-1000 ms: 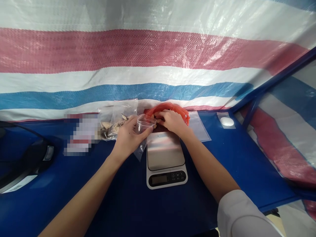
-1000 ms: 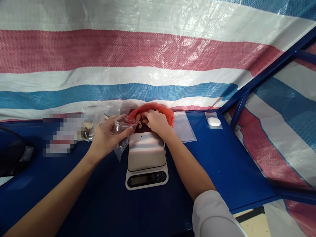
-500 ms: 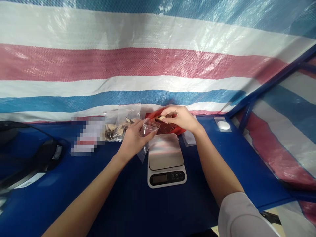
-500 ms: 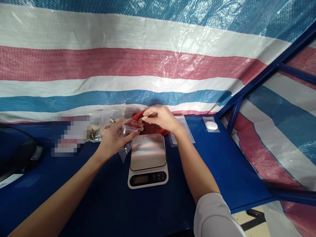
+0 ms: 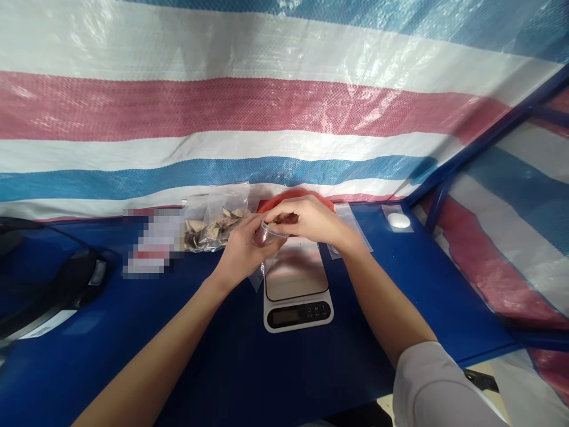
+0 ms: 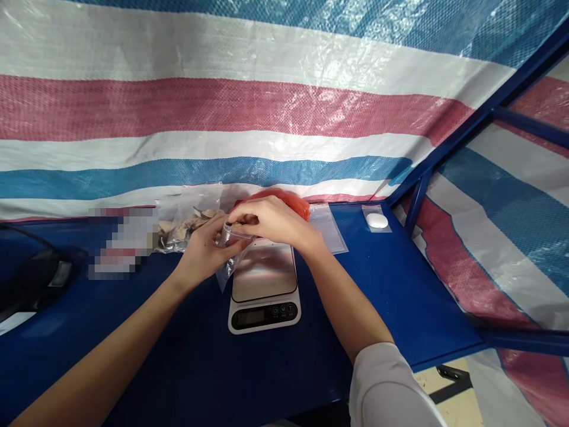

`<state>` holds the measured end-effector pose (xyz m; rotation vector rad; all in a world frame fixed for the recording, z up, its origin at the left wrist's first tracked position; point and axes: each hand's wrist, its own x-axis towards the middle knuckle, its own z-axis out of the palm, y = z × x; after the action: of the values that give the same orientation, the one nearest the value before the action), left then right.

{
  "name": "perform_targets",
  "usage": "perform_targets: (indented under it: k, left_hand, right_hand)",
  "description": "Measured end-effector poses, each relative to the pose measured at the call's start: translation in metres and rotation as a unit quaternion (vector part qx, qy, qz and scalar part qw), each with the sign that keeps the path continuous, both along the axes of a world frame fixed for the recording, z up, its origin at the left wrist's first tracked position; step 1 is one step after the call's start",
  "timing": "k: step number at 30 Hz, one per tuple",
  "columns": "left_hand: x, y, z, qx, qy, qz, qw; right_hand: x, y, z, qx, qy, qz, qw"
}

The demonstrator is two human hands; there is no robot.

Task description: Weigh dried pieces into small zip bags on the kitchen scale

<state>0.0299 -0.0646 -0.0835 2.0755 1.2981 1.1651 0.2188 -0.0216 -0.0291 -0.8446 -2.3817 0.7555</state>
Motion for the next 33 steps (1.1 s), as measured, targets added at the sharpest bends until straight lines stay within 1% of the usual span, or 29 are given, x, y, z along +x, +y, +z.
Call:
perform_targets:
  k: [5, 9, 11, 13, 16, 19, 21, 24, 27, 30, 33]
  left_hand:
    - [-0.002, 0.001, -0.002, -0.013, -0.007, 0.006, 1.0]
    - [-0.004, 0.002, -0.001, -0.02, -0.023, 0.013, 0.999]
    - [-0.005, 0.003, -0.001, -0.023, -0.027, 0.026, 0.999]
    - [-0.007, 0.003, 0.0, -0.024, -0.029, 0.041, 0.998]
    - [-0.009, 0.004, 0.0, -0.027, -0.024, 0.052, 0.998]
    - [-0.01, 0.005, 0.0, -0.03, -0.023, 0.053, 0.998]
    - [-0.011, 0.005, -0.001, -0.021, -0.023, 0.05, 0.998]
    - [-0.012, 0.006, -0.003, -0.006, -0.015, 0.045, 0.999]
    - [-0.012, 0.006, -0.003, 0.003, -0.011, 0.043, 0.999]
    - [-0.011, 0.006, -0.004, 0.006, -0.015, 0.041, 0.999]
    - [-0.01, 0.005, -0.004, -0.007, -0.021, 0.041, 0.999]
  right_hand:
    - [0.002, -0.001, 0.001, -0.022, 0.021, -0.004, 1.0]
    - [0.011, 0.005, 0.0, -0.045, 0.046, -0.013, 0.998]
    - [0.019, 0.011, -0.002, -0.038, 0.066, -0.029, 0.997]
    - [0.028, 0.018, -0.006, -0.027, 0.073, -0.068, 0.995]
    - [0.041, 0.029, -0.016, -0.003, 0.012, -0.121, 0.993]
    - [0.045, 0.037, -0.03, 0.018, -0.101, -0.134, 0.986]
    - [0.043, 0.042, -0.039, 0.038, -0.155, -0.144, 0.977]
    - [0.037, 0.048, -0.051, 0.065, -0.182, -0.146, 0.97]
    - [0.032, 0.053, -0.059, 0.078, -0.203, -0.171, 0.961]
    - [0.028, 0.056, -0.064, 0.08, -0.22, -0.196, 0.952]
    - [0.025, 0.056, -0.066, 0.076, -0.231, -0.2, 0.949]
